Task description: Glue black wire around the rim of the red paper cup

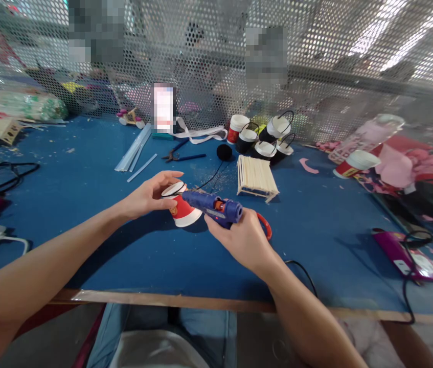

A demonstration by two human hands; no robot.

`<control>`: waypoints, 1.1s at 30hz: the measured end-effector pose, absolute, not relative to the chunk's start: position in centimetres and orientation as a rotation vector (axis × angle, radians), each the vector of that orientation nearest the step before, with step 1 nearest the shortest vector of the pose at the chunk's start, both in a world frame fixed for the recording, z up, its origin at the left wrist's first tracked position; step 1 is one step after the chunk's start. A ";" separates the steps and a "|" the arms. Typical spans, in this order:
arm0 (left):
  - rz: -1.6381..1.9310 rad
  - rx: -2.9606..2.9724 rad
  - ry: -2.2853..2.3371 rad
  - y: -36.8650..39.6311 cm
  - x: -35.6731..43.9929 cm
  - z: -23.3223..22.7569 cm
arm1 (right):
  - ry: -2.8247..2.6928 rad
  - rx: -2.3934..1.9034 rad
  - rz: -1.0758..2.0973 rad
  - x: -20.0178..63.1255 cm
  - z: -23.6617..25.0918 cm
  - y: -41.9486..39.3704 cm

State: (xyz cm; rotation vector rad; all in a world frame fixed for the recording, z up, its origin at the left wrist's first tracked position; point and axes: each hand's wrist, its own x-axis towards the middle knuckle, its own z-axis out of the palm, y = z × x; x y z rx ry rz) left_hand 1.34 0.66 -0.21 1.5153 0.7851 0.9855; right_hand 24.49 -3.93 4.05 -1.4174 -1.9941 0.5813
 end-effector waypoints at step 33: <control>0.890 1.504 0.709 0.9 0.6 0.1 | -1.918 -1.509 0.754 24.7 4.0 -3.4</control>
